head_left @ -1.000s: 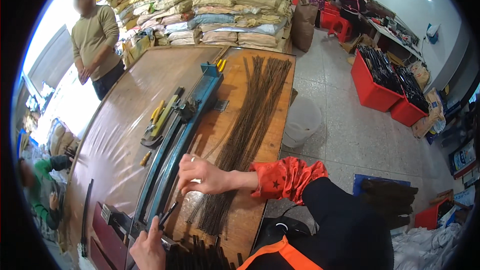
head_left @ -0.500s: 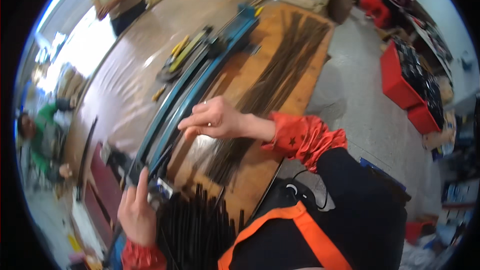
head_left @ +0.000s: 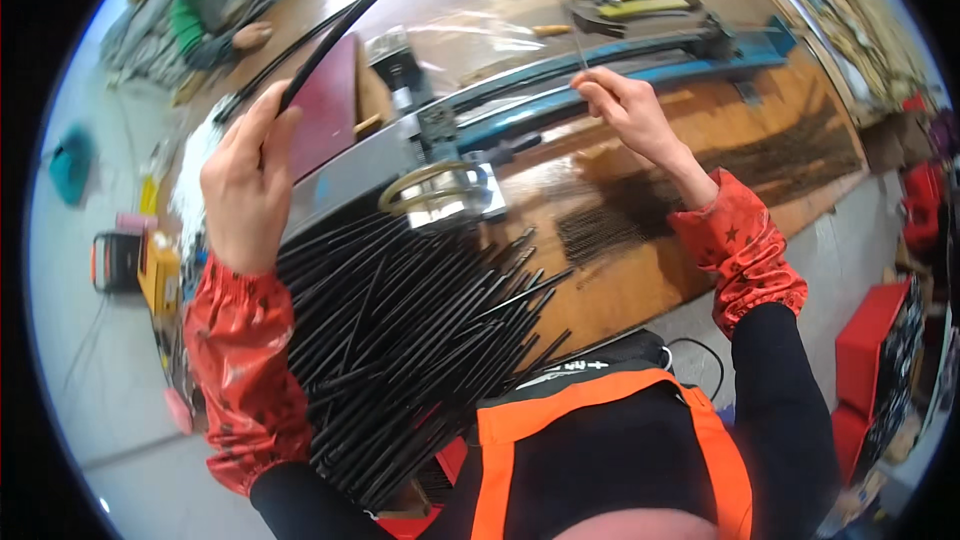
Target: The person assembles components for umbrella frames by taking long black rods from a large pile, inserting them into a specialized machine, and attaching thin metal wires to them.
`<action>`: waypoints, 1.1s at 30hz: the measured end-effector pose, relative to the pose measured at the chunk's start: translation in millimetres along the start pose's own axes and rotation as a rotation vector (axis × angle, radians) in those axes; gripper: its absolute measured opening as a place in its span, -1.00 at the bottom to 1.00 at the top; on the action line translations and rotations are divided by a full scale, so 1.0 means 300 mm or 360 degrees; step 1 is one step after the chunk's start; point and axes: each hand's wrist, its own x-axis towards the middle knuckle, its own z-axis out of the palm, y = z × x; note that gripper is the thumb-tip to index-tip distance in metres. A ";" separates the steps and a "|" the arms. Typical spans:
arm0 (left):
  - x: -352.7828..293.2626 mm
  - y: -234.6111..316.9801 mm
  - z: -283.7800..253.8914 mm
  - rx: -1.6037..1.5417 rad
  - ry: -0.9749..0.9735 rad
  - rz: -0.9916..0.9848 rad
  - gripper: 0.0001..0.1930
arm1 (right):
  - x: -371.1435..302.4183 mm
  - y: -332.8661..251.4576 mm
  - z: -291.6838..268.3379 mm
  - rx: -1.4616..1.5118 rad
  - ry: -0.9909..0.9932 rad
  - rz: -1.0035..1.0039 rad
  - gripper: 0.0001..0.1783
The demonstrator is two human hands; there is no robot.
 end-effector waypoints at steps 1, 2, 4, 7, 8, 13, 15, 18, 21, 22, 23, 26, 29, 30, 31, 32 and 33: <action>-0.010 -0.011 -0.019 -0.0033 0.0055 -0.0014 -0.72 | 0.063 -0.079 0.055 0.0033 -0.0075 -0.0114 -0.77; -0.030 -0.029 -0.033 -0.0017 0.0045 -0.0070 -0.72 | 0.118 -0.144 0.120 0.0058 -0.0146 -0.0213 -0.77; -0.059 -0.050 -0.068 -0.0018 0.0031 -0.0151 -0.73 | 0.229 -0.233 0.258 0.0322 -0.0163 -0.0685 -0.78; -0.146 -0.094 -0.132 0.0114 0.0019 -0.0208 -0.73 | 0.347 -0.282 0.436 0.0209 -0.0215 -0.1006 -0.75; -0.179 -0.115 -0.145 0.0131 0.0022 -0.0220 -0.73 | 0.363 -0.274 0.463 0.0181 -0.0263 -0.1038 -0.74; -0.354 -0.194 -0.182 0.0136 -0.0104 -0.0528 -0.71 | 0.383 -0.280 0.525 -0.0225 -0.0215 -0.1289 -0.80; -0.374 -0.205 -0.172 0.0121 -0.0088 -0.0545 -0.71 | 0.381 -0.321 0.532 -0.0194 -0.0495 -0.1066 -0.80; -0.367 -0.215 -0.146 0.0079 -0.0033 -0.0475 -0.71 | 0.382 -0.347 0.587 -0.0599 -0.0616 -0.1217 -0.80; -0.332 -0.229 -0.122 0.0114 -0.0077 -0.0441 -0.71 | 0.387 -0.320 0.565 -0.0828 -0.0410 -0.1397 -0.79; -0.342 -0.246 -0.129 0.0168 -0.0109 -0.0447 -0.71 | 0.387 -0.312 0.552 -0.0822 -0.0328 -0.1444 -0.78; -0.349 -0.262 -0.132 0.0218 -0.0142 -0.0451 -0.71 | 0.383 -0.294 0.503 -0.0925 -0.0201 -0.1369 -0.77; -0.374 -0.305 -0.140 0.0299 -0.0224 -0.0413 -0.72 | 0.338 -0.090 0.277 -0.1161 0.0113 -0.1333 -0.93; -0.359 -0.301 -0.033 0.0273 -0.0406 -0.0326 -0.74 | 0.245 0.066 -0.053 -0.1440 0.0155 -0.1064 -0.94; -0.342 -0.298 0.014 0.0250 -0.0445 -0.0242 -0.75 | 0.224 0.085 -0.137 -0.1442 0.0276 -0.1047 -0.96; -0.306 -0.261 0.061 0.0242 -0.0511 -0.0227 -0.75 | 0.216 0.114 -0.214 -0.1484 0.0240 -0.0941 -0.94; -0.264 -0.220 0.125 0.0236 -0.0575 -0.0223 -0.76 | 0.205 0.112 -0.241 -0.1502 0.0281 -0.1026 -0.92; -0.234 -0.211 0.189 0.0152 -0.0548 -0.0167 -0.74 | 0.200 0.087 -0.232 -0.1513 0.0300 -0.1018 -0.91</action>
